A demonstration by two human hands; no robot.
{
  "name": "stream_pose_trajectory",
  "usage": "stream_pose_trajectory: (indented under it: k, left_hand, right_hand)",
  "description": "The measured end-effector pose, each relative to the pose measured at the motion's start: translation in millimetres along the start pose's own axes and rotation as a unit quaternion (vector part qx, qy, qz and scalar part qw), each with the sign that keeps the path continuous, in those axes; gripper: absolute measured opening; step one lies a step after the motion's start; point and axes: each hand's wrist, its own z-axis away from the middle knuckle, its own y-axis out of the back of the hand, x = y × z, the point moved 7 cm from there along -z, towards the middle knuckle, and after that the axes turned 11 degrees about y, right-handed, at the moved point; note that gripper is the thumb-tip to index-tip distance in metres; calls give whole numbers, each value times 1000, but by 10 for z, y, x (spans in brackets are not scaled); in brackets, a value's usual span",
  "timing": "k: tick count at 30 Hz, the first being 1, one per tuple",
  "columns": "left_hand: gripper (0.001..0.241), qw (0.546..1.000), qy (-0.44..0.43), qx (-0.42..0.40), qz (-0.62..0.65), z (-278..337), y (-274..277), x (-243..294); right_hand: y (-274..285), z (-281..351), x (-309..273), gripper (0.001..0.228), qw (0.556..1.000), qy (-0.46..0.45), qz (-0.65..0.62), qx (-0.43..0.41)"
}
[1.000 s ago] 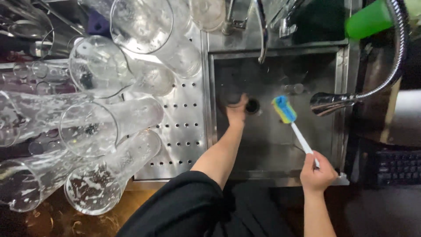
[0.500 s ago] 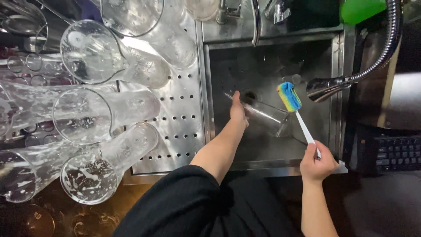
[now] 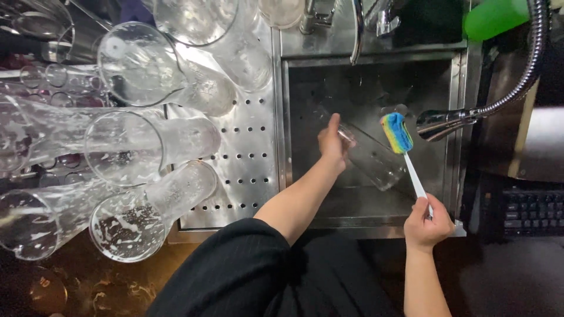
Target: Scrubbing the interior and exterior of glass pitchers and measuring cups using a long-handled brush in a sink.
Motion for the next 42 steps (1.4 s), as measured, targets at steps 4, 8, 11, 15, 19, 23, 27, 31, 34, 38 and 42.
stream_pose_trajectory:
  k: [4,8,11,15,19,23,27,31,34,38,42]
  left_hand:
    - [39,995,-86,-24,34,423,-104,147]
    - [42,994,-85,-44,58,532,-48,78]
    - [43,993,-65,-34,91,516,-4,55]
    - [42,993,-46,-17,104,577,112,-99]
    - [38,992,-44,-33,114,825,113,-169]
    - [44,995,-95,-10,40,1055,154,-61]
    - [64,974,-207,-86,-3,1263,66,86]
    - [61,900,-347,-263,12,1879,58,243]
    - [77,819,-480,-229,-215,2678,165,449]
    - [87,735,-566,-250,-279,3379,432,596]
    - [87,623,-675,-207,-337,3759,705,788]
  right_hand:
    - [79,101,45,11,998,37,9,41]
    - [139,173,30,9,996,53,24,66]
    - [130,138,-11,11,994,65,35,82]
    - [146,165,-27,9,992,71,41,95]
    - [207,177,-69,9,990,62,29,126]
    - [358,137,-338,12,991,54,9,121]
    - [596,144,-406,12,984,30,-25,173]
    - [937,153,-393,15,979,-8,11,203]
    - [1322,72,-516,14,969,41,-53,239]
    - [1724,-44,-784,22,974,44,124,186]
    - [1892,-237,-1087,49,948,134,265,115]
